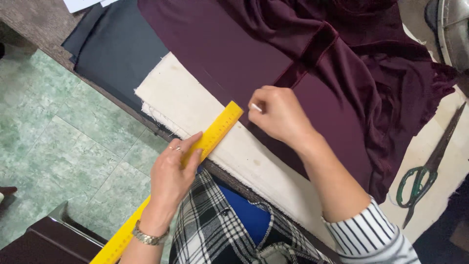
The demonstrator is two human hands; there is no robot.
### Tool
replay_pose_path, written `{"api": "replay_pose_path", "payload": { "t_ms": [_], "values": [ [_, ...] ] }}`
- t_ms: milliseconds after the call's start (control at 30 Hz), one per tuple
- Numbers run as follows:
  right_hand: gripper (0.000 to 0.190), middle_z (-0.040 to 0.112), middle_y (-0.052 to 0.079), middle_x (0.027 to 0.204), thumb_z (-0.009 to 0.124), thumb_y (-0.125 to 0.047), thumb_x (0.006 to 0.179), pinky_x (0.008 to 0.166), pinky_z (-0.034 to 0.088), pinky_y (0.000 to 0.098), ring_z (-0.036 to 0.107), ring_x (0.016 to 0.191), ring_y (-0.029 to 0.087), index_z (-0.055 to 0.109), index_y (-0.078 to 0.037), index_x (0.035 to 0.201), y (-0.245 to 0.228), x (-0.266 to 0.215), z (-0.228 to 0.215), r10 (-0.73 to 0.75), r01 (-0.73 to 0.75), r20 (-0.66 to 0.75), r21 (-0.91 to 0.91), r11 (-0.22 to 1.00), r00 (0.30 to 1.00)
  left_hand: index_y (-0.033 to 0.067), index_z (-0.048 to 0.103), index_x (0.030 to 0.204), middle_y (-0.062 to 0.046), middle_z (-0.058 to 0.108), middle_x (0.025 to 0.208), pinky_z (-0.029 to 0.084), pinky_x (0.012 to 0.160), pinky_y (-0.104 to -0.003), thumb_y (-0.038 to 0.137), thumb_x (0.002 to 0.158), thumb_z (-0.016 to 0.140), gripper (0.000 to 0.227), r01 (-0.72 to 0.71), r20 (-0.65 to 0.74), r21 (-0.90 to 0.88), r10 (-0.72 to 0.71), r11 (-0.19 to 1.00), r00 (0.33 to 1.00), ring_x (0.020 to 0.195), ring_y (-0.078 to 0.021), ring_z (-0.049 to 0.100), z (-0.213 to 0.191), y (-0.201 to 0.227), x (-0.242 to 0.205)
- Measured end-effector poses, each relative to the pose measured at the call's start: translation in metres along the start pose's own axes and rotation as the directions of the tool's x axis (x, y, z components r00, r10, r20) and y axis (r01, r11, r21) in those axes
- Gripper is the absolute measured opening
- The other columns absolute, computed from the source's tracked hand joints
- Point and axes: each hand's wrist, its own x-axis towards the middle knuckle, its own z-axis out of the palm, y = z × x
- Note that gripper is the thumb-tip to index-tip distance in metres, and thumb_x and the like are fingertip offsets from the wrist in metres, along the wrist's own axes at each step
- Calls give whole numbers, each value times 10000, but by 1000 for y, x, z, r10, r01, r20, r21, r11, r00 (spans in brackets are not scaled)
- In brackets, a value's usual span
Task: The person uses a yellow ruler and a piece of white chalk to measure and mark a dark purple fabric laid out on a table. They align the ruler along the fabric's edge and draw straight lines, then reposition the ruler to mark additional sections.
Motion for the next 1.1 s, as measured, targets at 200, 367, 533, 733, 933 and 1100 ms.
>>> {"api": "replay_pose_path", "payload": {
  "t_ms": [200,367,533,733,933,1100],
  "values": [
    [89,615,90,694,662,-23,813,564,488,275,603,611,166,723,-32,877,20,-30,-36,117,-91,-172,152,984,978,172,676,1232,-123,647,869,513,717,-345,94,866,667,375,-27,-202,-206,-16,978,979,819,-260,627,0,-26,-16],
    [121,610,105,725,688,-17,806,567,498,284,612,644,185,725,-37,920,40,-44,-18,68,-32,-202,175,984,977,212,655,1248,-146,624,826,517,661,-469,139,811,701,446,-155,-102,-157,140,975,985,773,-390,636,32,-18,-28],
    [129,612,89,726,698,-17,802,582,517,271,615,654,177,728,-42,924,42,-51,-8,43,-3,-187,211,977,981,261,655,1257,-96,615,787,518,669,-431,188,828,684,436,-162,-33,-149,159,975,987,742,-347,644,47,-11,-35],
    [135,606,98,726,690,8,796,582,505,298,594,664,181,725,-23,923,44,-50,-2,3,33,-162,218,975,987,253,656,1257,-115,589,759,501,640,-429,183,842,673,421,-143,-41,-148,138,979,990,690,-359,618,51,-13,-36],
    [119,609,79,726,687,0,815,583,507,285,585,662,160,728,-22,924,34,-50,-3,7,24,-144,217,976,990,264,667,1246,-97,583,740,497,615,-404,191,840,684,414,-129,-49,-142,123,981,991,659,-337,615,53,-13,-37],
    [86,588,96,705,679,-12,810,558,500,312,599,630,196,712,-23,889,42,-46,3,-76,96,-121,168,981,990,303,667,1249,-75,578,728,501,623,-372,205,839,684,422,-91,-16,-128,90,988,996,650,-300,611,50,-11,-35]
  ]
}}
